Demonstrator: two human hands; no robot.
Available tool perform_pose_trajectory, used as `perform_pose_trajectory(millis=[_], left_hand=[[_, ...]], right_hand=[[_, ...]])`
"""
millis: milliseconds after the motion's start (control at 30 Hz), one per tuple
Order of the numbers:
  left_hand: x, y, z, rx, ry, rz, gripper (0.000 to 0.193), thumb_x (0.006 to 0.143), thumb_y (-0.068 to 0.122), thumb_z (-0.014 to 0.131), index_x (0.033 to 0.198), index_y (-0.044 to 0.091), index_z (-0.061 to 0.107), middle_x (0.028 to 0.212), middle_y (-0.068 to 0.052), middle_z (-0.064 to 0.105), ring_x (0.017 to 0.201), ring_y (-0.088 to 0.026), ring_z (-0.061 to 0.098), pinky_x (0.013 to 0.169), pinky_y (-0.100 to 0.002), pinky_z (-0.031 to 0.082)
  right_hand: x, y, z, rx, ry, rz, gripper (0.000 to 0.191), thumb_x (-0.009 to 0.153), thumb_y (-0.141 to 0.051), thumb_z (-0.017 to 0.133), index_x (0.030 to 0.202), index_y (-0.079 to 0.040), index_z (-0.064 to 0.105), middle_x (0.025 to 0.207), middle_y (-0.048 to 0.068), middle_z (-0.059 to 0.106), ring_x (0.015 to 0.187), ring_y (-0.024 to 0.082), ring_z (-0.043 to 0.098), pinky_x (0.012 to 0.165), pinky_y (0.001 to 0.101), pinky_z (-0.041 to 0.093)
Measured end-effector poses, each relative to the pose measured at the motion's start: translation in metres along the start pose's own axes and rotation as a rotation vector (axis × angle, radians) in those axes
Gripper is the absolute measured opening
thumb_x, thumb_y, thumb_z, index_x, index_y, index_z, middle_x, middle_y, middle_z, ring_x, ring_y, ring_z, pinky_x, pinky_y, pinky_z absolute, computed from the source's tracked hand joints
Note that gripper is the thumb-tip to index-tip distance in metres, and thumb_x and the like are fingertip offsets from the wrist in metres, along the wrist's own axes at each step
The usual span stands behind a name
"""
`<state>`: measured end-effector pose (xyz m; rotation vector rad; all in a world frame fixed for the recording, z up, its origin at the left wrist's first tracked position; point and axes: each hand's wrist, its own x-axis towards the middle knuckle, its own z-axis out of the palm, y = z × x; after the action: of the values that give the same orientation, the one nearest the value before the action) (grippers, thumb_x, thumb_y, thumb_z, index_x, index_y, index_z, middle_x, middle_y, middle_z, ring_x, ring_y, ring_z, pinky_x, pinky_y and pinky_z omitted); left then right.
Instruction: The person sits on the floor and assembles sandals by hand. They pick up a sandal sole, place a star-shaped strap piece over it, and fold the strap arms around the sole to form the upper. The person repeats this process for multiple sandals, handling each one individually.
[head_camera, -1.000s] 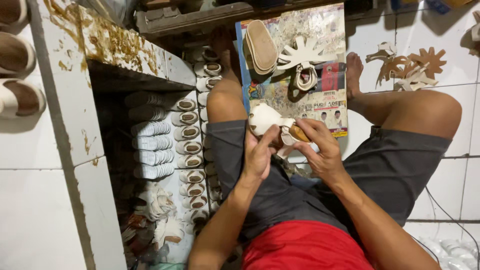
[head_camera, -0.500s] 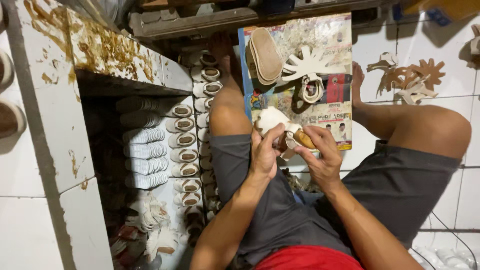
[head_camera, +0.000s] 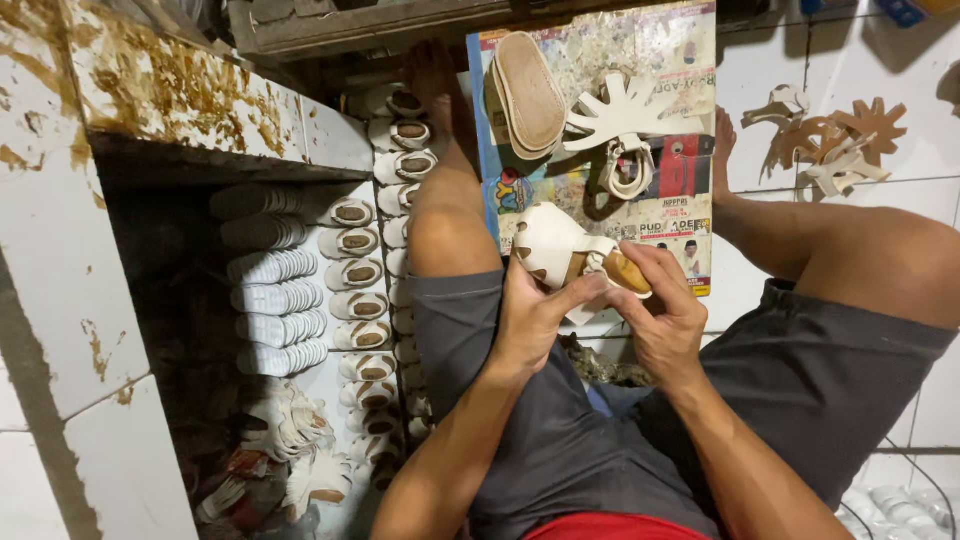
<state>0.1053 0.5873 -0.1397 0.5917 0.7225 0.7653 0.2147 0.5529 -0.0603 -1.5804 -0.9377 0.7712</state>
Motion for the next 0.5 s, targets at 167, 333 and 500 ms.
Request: perform_pose_trajectory(millis=[167,333,500], left_hand=[[0.004,-0.006,0.009,0.042,0.019,0.014,0.054,0.084,0.007,0.085,0.127,0.0,0.054,0.109,-0.008,0.069,0.097,-0.014,0.068,0.087,-0.029,0.057],[0.009,-0.007,0.015,-0.086,0.118,-0.108,0.05,0.09,0.021,0.077,0.13,0.004,0.054,0.109,-0.008,0.068,0.091,-0.014,0.068,0.079,-0.03,0.057],[0.01,-0.011,0.019,-0.088,0.141,-0.143,0.047,0.09,0.02,0.075,0.129,0.003,0.055,0.11,-0.006,0.068,0.093,-0.013,0.069,0.077,-0.03,0.057]], right_hand=[[0.003,0.008,-0.013,0.017,-0.031,0.025,0.052,0.09,-0.002,0.076,0.14,0.0,0.062,0.133,0.01,0.061,0.122,0.019,0.059,0.105,0.0283,0.048],[0.0,0.01,-0.021,-0.012,-0.018,-0.088,0.053,0.087,-0.005,0.079,0.137,0.001,0.062,0.132,0.012,0.06,0.124,0.02,0.059,0.106,0.0304,0.048],[-0.009,0.017,-0.033,-0.017,-0.041,-0.088,0.041,0.091,-0.004,0.073,0.131,0.0,0.067,0.131,0.012,0.064,0.127,0.021,0.06,0.11,0.0311,0.048]])
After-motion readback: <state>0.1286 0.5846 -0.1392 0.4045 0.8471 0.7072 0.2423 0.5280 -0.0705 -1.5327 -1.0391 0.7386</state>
